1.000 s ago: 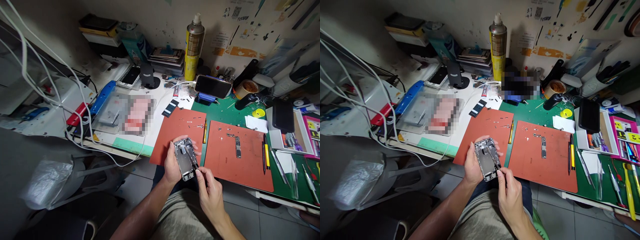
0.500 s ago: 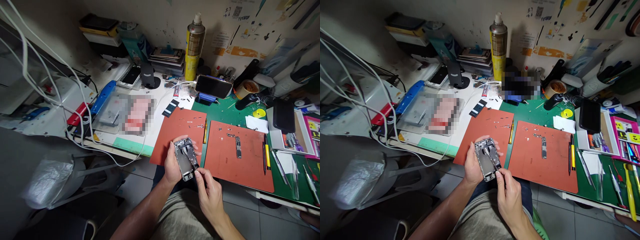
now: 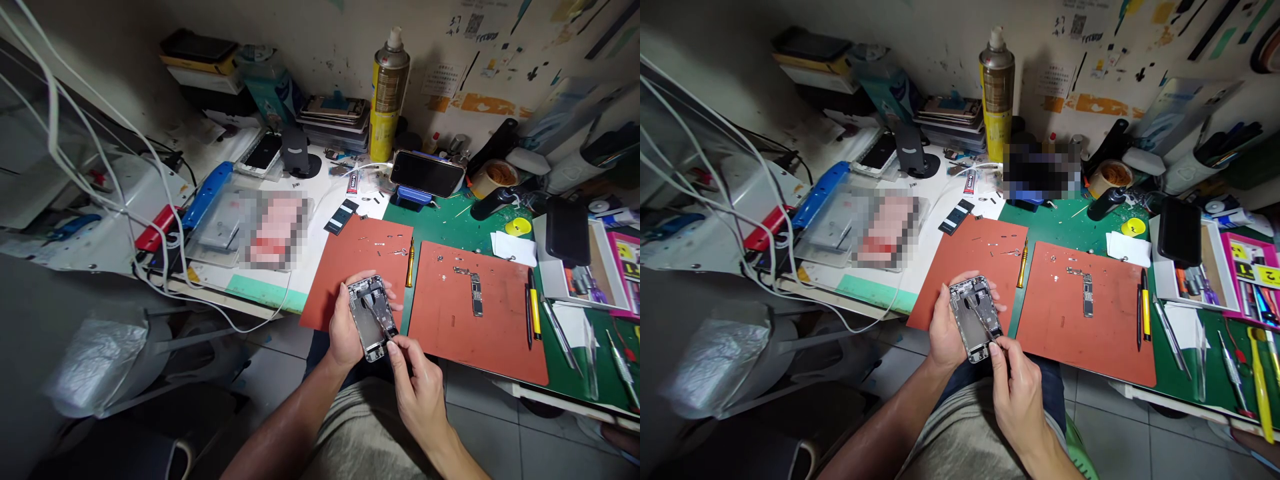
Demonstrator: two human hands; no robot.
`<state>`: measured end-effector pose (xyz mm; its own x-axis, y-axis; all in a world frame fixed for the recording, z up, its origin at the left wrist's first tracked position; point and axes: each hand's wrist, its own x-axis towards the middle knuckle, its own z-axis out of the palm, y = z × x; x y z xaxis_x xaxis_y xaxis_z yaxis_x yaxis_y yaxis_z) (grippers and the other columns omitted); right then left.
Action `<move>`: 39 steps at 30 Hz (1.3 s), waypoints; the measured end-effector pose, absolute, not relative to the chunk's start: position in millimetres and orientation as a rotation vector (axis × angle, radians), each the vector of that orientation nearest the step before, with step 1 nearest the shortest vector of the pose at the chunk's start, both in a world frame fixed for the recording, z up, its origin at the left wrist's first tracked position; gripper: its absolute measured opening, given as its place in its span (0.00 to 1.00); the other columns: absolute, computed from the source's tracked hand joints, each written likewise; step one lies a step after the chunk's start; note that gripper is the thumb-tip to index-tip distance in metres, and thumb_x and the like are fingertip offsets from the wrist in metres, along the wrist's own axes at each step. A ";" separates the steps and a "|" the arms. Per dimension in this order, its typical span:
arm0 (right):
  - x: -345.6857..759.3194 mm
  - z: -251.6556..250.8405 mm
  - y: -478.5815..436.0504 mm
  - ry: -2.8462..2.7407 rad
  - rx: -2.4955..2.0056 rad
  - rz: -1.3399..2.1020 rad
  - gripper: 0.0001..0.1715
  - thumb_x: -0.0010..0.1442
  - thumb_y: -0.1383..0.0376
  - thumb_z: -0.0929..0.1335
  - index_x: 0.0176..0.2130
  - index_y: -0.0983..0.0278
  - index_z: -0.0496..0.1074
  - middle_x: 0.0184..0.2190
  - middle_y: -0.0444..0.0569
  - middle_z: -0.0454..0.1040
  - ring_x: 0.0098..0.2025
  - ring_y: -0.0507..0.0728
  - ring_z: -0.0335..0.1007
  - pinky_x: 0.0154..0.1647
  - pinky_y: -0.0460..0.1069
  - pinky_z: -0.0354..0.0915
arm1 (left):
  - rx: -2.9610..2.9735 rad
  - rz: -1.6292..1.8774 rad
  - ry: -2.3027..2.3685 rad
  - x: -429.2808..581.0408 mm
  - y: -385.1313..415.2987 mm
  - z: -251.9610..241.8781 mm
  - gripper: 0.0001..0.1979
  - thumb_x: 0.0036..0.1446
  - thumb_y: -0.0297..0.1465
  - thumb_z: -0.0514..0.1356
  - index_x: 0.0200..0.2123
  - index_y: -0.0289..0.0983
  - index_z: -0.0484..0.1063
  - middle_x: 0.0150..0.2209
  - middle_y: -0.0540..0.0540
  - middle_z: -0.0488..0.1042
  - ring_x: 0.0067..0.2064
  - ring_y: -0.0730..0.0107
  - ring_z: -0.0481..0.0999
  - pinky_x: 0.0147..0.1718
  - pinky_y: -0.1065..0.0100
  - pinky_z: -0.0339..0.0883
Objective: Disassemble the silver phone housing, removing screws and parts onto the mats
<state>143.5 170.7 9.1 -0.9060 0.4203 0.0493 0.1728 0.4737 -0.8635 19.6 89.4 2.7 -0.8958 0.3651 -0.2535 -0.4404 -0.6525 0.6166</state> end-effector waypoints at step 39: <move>143.4 7.5 169.0 -2.434 -0.527 1.433 0.13 0.78 0.60 0.63 0.43 0.62 0.74 0.22 0.36 0.65 0.19 0.47 0.60 0.21 0.44 0.53 | -0.132 2.514 0.952 19.0 90.7 6.3 0.25 0.73 0.52 0.54 0.54 0.38 0.77 0.45 0.39 0.82 0.47 0.55 0.84 0.48 0.50 0.83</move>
<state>143.4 169.0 7.5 -0.8982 0.4374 0.0450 0.1728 0.4452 -0.8786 19.0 90.7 6.3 -0.8957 0.3736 -0.2413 -0.4397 -0.6627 0.6062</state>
